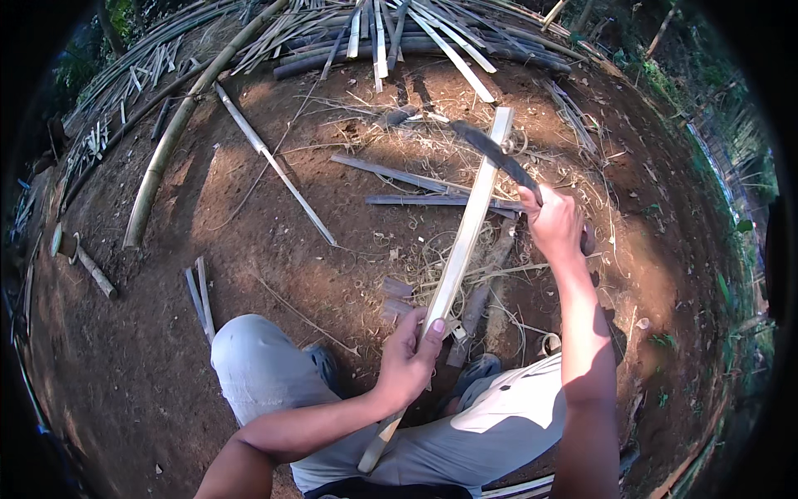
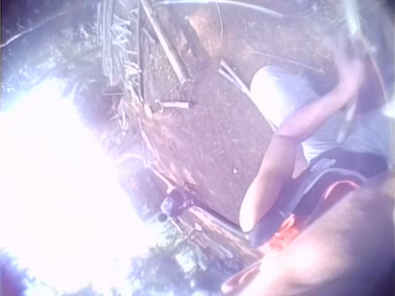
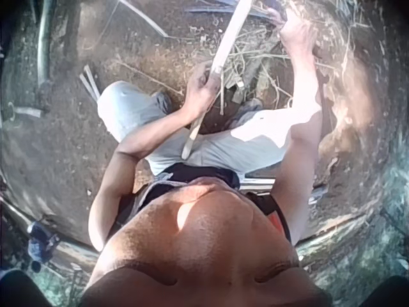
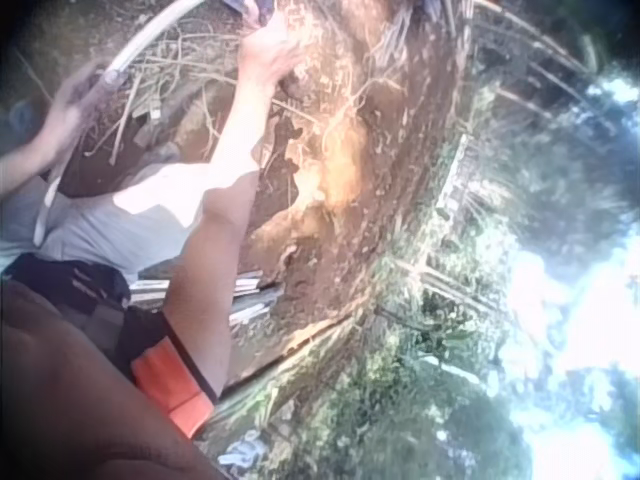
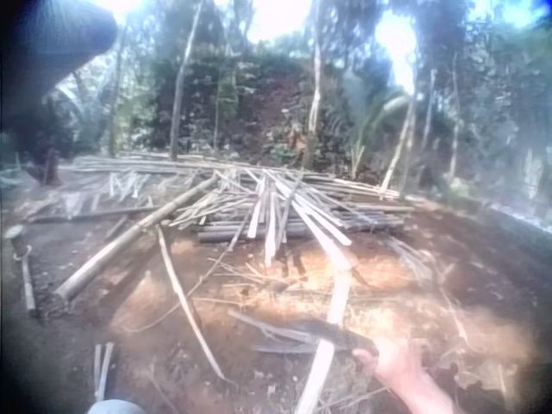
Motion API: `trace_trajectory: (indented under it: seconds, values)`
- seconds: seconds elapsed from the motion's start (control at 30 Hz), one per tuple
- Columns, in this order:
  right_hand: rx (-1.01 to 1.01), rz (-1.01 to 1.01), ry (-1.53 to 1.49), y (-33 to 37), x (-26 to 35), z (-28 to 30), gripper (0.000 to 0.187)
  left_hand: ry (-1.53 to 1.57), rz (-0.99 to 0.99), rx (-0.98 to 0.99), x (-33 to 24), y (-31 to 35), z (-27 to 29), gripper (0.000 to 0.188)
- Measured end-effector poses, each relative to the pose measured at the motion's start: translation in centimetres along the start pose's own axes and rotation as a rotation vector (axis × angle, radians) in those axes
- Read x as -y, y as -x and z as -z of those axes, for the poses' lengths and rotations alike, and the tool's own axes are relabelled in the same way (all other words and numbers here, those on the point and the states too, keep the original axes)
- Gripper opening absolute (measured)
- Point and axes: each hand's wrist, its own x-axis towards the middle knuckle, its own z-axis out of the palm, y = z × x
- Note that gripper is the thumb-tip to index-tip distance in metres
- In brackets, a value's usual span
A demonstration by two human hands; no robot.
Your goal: The person sits on the ground and uses a machete to split long bamboo poles into thin strips. They repeatedly strike the bamboo against a wooden block to separate the sections and then use the blade to shave and refine the strips.
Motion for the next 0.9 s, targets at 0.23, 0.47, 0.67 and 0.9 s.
trace_trajectory:
  seconds: [0.23, 0.47, 0.67, 0.9]
  values:
    - [0.027, -0.222, 0.181, -1.0, -4.1, 1.1, 0.071, -0.061, 0.041, 0.102, 1.2, 0.2, -0.9, 0.027]
    - [0.247, 0.055, -0.116, 2.0, 2.4, -0.4, 0.076, 0.018, 0.079, 0.009, 0.3, -0.9, 0.6, 0.027]
    - [0.128, -0.368, 0.023, -0.8, -4.7, -0.2, 0.086, -0.033, 0.113, 0.097, 1.1, 0.7, 0.1, 0.025]
    - [-0.127, -1.101, -0.22, 2.3, -20.2, -0.8, 0.103, 0.01, 0.206, 0.164, -0.5, -1.7, -0.7, 0.026]
